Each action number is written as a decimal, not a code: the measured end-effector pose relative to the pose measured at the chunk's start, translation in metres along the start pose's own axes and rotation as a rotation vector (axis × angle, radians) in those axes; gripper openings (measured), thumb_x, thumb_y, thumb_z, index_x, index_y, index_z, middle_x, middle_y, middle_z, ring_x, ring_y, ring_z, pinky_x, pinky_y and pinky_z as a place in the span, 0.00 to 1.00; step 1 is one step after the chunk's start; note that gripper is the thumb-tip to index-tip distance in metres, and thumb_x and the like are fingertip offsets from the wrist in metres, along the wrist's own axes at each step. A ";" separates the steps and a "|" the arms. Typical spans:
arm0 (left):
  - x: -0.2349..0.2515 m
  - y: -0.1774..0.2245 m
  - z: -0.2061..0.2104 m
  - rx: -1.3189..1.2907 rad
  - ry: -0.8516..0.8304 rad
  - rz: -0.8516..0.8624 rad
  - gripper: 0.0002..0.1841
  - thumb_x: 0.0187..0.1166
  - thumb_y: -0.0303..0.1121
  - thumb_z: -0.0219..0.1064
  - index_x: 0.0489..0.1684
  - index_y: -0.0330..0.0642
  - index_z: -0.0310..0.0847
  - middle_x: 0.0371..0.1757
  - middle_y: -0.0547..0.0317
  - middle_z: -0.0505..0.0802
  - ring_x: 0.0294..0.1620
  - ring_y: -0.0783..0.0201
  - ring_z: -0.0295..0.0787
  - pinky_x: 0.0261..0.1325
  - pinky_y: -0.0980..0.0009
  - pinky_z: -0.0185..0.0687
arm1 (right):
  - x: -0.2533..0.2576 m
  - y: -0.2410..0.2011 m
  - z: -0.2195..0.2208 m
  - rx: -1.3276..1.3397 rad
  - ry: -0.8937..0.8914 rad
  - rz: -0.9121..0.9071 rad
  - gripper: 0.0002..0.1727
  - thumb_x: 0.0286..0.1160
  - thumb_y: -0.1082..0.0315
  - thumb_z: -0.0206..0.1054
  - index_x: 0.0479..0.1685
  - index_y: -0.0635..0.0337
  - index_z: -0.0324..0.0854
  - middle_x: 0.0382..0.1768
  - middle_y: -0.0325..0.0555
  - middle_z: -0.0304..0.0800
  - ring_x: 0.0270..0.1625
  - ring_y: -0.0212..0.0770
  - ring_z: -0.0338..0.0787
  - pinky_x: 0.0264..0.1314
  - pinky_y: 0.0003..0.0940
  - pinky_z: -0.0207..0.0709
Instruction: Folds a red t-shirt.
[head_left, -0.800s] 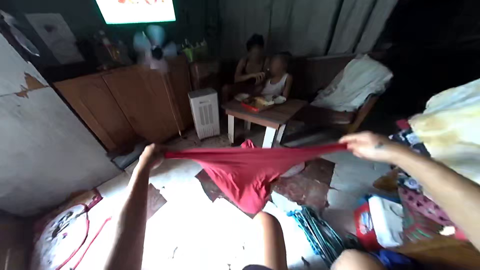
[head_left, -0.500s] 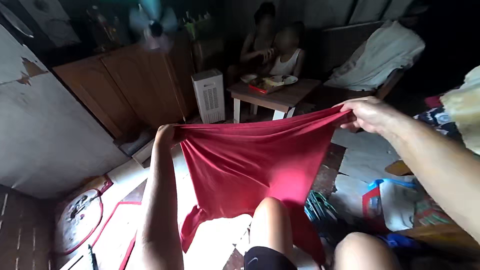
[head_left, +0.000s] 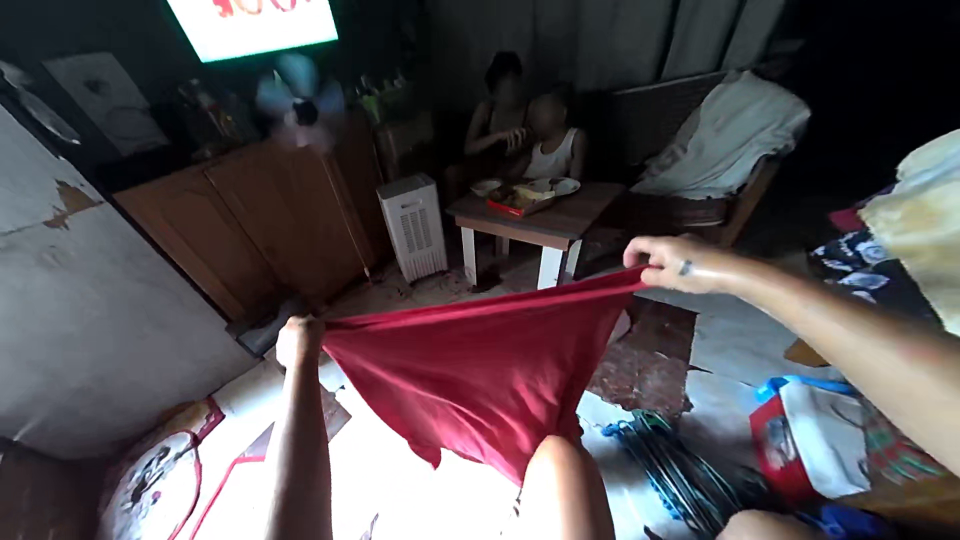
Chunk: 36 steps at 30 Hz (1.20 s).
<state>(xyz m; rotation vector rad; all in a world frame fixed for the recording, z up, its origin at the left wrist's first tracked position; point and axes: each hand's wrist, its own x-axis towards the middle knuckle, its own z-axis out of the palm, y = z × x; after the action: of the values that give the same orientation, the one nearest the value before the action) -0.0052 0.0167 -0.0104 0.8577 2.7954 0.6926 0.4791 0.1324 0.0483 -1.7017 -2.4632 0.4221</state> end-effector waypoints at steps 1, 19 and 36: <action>0.000 -0.002 0.000 0.018 -0.004 -0.028 0.22 0.85 0.46 0.60 0.59 0.35 0.85 0.63 0.37 0.89 0.67 0.41 0.86 0.66 0.38 0.77 | 0.028 0.038 0.020 0.023 0.101 -0.171 0.13 0.75 0.78 0.70 0.56 0.71 0.81 0.35 0.66 0.87 0.39 0.63 0.87 0.48 0.61 0.79; 0.010 -0.017 0.012 -0.410 0.226 -0.109 0.12 0.76 0.31 0.66 0.51 0.36 0.89 0.59 0.37 0.91 0.64 0.43 0.87 0.64 0.41 0.77 | 0.027 0.052 0.030 -0.324 0.156 -0.374 0.14 0.81 0.77 0.57 0.47 0.62 0.91 0.48 0.57 0.91 0.58 0.61 0.89 0.59 0.60 0.79; 0.012 -0.040 0.004 -0.542 0.058 -0.046 0.11 0.78 0.28 0.63 0.52 0.32 0.84 0.47 0.42 0.92 0.39 0.55 0.94 0.44 0.56 0.91 | 0.018 0.052 0.061 -0.168 0.163 -0.367 0.16 0.85 0.64 0.65 0.35 0.69 0.89 0.38 0.60 0.92 0.49 0.62 0.92 0.56 0.62 0.79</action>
<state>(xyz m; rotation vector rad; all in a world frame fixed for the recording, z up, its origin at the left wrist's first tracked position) -0.0340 -0.0045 -0.0322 0.6668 2.4554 1.3911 0.5042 0.1565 -0.0260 -1.2309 -2.6664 0.0358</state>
